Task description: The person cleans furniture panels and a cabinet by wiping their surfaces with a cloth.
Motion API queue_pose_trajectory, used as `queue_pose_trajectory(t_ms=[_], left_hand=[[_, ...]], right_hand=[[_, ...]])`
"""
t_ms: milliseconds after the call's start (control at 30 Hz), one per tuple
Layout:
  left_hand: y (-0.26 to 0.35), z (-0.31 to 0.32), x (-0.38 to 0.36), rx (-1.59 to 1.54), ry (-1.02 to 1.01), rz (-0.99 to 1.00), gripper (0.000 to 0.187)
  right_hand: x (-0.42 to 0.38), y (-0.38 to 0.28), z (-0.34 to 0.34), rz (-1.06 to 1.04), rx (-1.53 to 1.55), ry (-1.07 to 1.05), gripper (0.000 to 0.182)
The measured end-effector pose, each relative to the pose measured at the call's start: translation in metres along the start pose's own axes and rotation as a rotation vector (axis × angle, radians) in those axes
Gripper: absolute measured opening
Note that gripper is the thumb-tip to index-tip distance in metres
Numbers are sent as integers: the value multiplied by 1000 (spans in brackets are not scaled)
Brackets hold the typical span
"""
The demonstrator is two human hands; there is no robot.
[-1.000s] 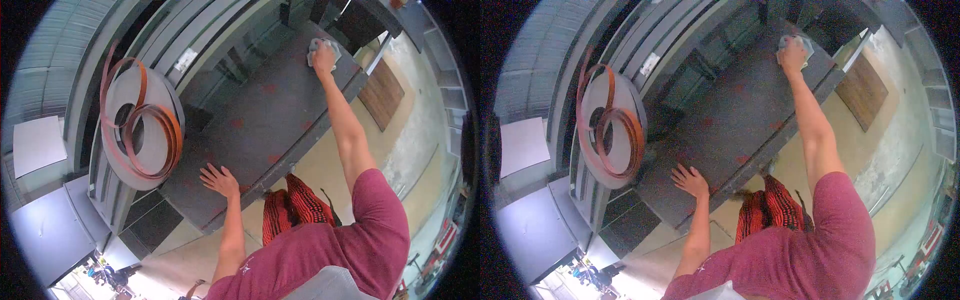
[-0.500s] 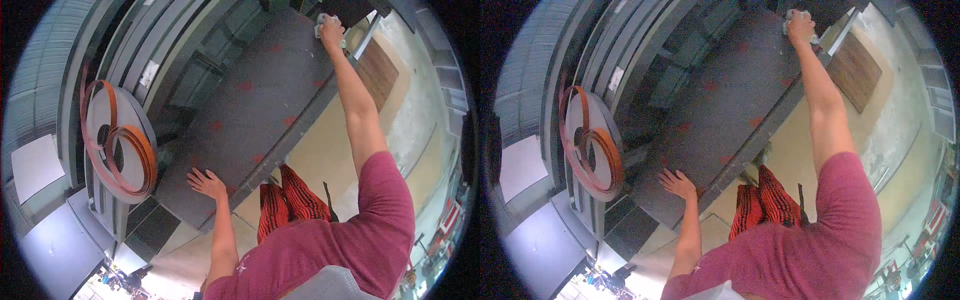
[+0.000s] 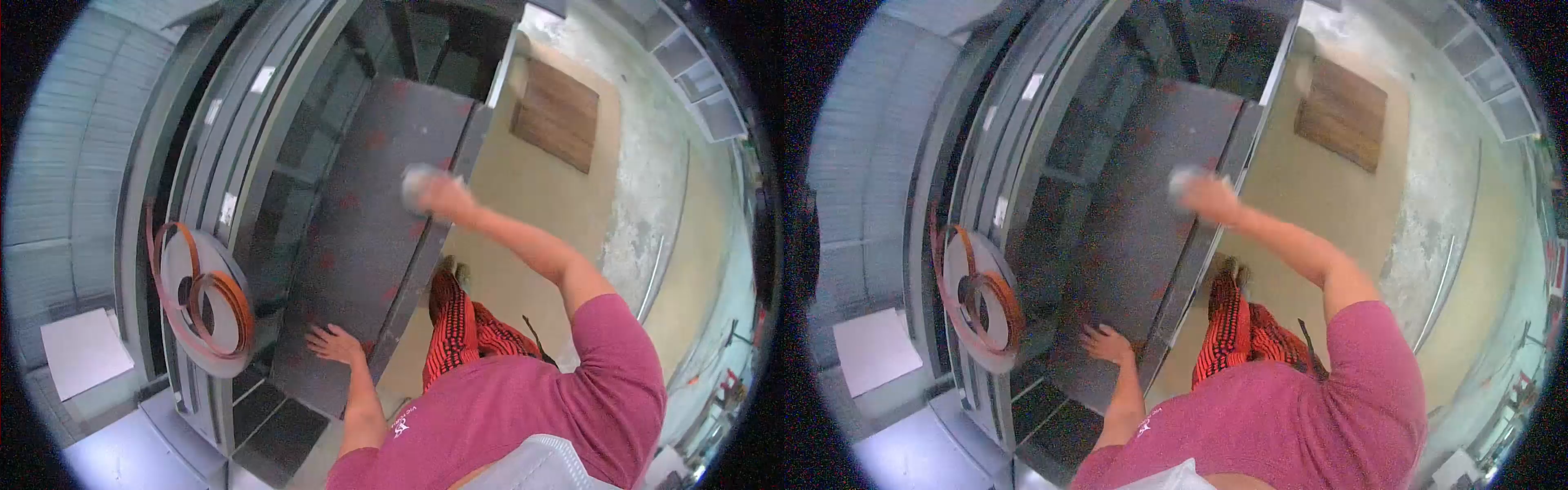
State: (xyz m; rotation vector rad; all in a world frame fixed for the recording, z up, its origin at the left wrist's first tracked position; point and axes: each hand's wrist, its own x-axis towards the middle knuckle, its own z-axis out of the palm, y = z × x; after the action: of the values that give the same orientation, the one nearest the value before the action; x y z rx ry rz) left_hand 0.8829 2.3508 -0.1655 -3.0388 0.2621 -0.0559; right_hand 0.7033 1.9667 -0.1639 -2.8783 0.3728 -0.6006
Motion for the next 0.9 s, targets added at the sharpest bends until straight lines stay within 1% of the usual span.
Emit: queue_pose_trajectory(t_ms=[33, 100, 133, 200, 233, 267, 300, 333, 367, 433, 467, 500, 533, 567, 633, 667, 733, 767, 833, 900], left_hand=[[-1, 2, 1, -31, 11, 16, 50], [-6, 8, -1, -34, 11, 0, 50], [-7, 10, 0, -62, 27, 15, 50], [-9, 13, 0, 9, 4, -14, 50], [-9, 13, -2, -8, 11, -5, 50], [-9, 13, -3, -19, 24, -9, 50], [-8, 12, -4, -26, 41, -17, 50], [-6, 9, -6, -44, 33, -7, 50], [-8, 11, -5, -46, 50, -9, 50], [-11, 17, -3, 23, -1, 13, 52], [-13, 16, -1, 25, 14, 13, 52], [-14, 10, 1, 12, -73, -3, 53], [-8, 4, 2, -1, -165, -16, 55], [10, -11, 1, -1, -164, -6, 55], [57, -48, -6, -91, -303, -268, 57], [81, -49, -10, -111, -304, -270, 57], [138, -47, -24, -236, -71, -122, 57], [174, -52, -31, -272, -69, -153, 57], [263, -72, -44, -604, -52, 284, 55], [366, -89, -51, -787, -30, 482, 53]], right_hand=[[-3, 45, -11, 202, -78, 167, 26], [-5, 92, -48, 900, -167, 129, 37], [-6, 98, -51, 902, -187, 160, 37], [-12, 85, -34, 643, -57, 248, 34], [-2, 37, -63, 517, -8, 16, 32], [-11, 4, -59, 204, 65, 209, 31], [-30, -12, -9, 34, 251, 217, 34], [-33, -53, -25, 36, 142, -12, 31], [-49, -65, -45, -117, 173, -20, 29], [-66, -47, -52, -45, 138, 26, 32], [-68, -22, -55, 67, 93, 2, 34], [-69, 13, -55, 184, 52, -26, 36], [-71, 54, -57, 418, 161, -24, 36], [-76, 94, -62, 650, 263, -22, 37], [-95, 156, -82, 993, 195, 191, 35], [-108, 182, -95, 977, 173, 175, 37], [-120, 228, -125, 924, 144, 113, 40], [-130, 239, -140, 910, 135, 54, 41], [-151, 254, -161, 822, 196, 51, 41], [-167, 266, -177, 814, 299, 108, 41]])
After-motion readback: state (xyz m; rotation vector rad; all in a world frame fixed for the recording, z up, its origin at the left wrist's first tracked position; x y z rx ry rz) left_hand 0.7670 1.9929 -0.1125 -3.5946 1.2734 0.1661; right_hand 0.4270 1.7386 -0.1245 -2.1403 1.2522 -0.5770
